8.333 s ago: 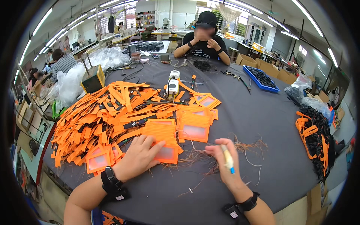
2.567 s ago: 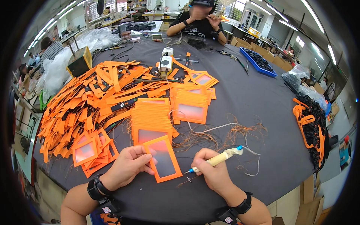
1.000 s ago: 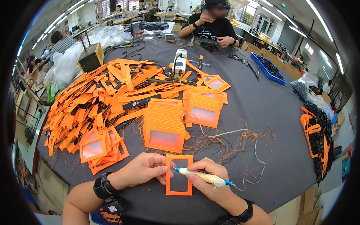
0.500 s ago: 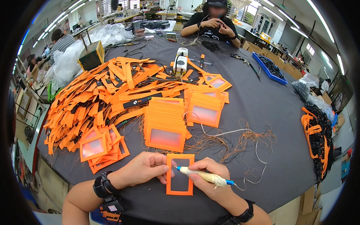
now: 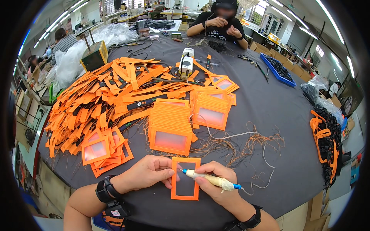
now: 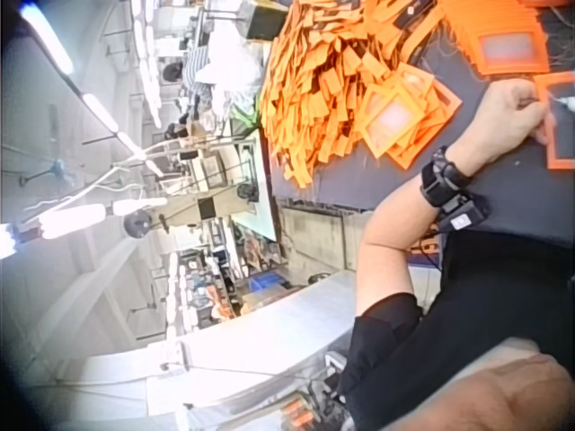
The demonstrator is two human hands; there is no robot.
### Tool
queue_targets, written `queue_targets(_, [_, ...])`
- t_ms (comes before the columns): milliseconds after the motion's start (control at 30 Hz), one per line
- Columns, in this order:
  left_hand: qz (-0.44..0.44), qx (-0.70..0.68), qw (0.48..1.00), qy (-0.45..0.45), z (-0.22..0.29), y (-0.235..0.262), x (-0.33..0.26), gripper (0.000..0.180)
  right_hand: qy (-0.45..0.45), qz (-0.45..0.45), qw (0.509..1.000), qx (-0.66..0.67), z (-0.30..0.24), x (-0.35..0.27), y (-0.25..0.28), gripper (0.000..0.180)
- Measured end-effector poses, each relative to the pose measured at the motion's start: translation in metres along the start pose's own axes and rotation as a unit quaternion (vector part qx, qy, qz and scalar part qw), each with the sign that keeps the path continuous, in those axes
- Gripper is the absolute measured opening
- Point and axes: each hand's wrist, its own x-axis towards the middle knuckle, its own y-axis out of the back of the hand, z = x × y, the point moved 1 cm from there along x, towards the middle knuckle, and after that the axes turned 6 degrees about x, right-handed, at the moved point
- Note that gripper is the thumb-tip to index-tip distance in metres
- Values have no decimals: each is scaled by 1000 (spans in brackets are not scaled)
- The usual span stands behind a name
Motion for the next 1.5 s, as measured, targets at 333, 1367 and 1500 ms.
queue_targets(333, [1, 0, 1000, -1, 0, 0, 0, 24, -5, -4, 1000, 11, 0, 1, 0, 15])
queue_targets(1367, [3, 18, 1000, 0, 4, -2, -1, 25, -26, 16, 999, 32, -2, 0, -1, 20])
queue_targets(1500, [3, 21, 1000, 0, 5, -2, -1, 25, -33, 15, 999, 36, -3, 0, -1, 20])
